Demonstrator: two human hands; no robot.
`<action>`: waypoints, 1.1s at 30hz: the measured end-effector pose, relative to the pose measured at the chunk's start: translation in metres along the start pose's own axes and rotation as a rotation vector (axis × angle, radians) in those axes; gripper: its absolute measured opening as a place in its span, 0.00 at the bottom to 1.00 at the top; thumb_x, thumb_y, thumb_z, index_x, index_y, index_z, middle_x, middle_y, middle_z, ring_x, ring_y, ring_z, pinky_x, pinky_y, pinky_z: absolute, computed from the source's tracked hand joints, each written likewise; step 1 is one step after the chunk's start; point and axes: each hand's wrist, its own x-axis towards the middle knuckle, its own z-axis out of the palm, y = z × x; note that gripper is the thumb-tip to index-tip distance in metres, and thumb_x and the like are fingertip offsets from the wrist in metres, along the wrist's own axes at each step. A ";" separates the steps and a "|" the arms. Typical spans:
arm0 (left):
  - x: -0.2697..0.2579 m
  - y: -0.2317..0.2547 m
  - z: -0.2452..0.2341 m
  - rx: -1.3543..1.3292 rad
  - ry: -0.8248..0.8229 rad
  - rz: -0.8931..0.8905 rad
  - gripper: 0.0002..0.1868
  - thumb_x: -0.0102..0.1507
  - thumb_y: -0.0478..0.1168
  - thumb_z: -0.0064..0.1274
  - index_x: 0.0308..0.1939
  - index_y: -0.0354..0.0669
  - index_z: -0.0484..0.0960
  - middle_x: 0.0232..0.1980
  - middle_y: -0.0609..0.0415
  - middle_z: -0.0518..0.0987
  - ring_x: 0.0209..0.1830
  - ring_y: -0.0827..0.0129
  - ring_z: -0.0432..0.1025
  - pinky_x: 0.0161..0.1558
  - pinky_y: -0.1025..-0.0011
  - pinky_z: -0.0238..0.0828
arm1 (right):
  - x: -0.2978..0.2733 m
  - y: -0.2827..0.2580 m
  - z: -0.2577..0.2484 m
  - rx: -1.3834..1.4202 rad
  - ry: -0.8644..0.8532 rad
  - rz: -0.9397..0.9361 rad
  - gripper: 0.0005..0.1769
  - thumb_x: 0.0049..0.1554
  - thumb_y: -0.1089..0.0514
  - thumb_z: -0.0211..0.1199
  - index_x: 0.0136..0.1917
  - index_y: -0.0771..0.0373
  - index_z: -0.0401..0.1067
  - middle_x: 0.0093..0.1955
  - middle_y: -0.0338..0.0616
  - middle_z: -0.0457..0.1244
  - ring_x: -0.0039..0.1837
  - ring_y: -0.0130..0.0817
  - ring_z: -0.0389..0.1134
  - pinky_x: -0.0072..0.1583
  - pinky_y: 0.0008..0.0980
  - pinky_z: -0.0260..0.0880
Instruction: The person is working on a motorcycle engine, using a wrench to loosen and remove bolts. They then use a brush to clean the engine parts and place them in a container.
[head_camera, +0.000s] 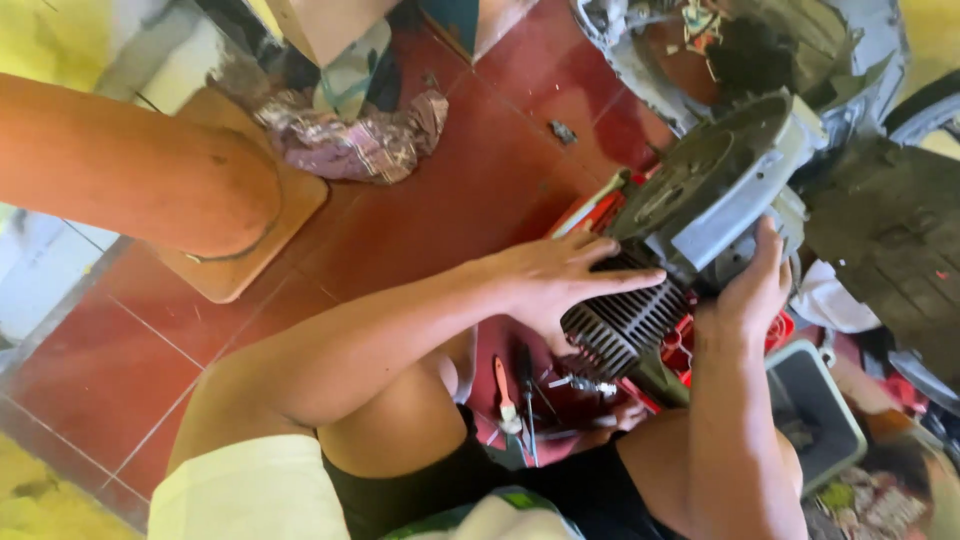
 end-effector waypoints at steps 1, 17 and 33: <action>-0.002 0.002 -0.001 -0.022 0.000 0.003 0.75 0.39 0.68 0.74 0.82 0.65 0.46 0.65 0.36 0.68 0.66 0.32 0.68 0.69 0.50 0.68 | -0.012 -0.005 0.003 -0.017 0.014 0.002 0.27 0.53 0.42 0.76 0.58 0.58 0.73 0.53 0.51 0.71 0.52 0.45 0.79 0.52 0.47 0.82; 0.000 0.036 -0.017 0.040 -0.178 -0.152 0.72 0.41 0.59 0.75 0.82 0.66 0.44 0.68 0.34 0.64 0.69 0.31 0.64 0.62 0.49 0.73 | 0.018 0.020 -0.044 -0.159 -0.241 -0.064 0.38 0.63 0.35 0.70 0.72 0.63 0.63 0.61 0.61 0.68 0.62 0.53 0.74 0.54 0.58 0.80; 0.012 0.055 -0.024 0.163 -0.287 -0.196 0.71 0.44 0.62 0.70 0.83 0.65 0.40 0.65 0.37 0.65 0.68 0.36 0.65 0.61 0.54 0.74 | 0.017 -0.057 -0.058 -0.705 -0.560 -0.101 0.25 0.66 0.38 0.67 0.66 0.54 0.68 0.53 0.45 0.66 0.55 0.38 0.70 0.54 0.47 0.75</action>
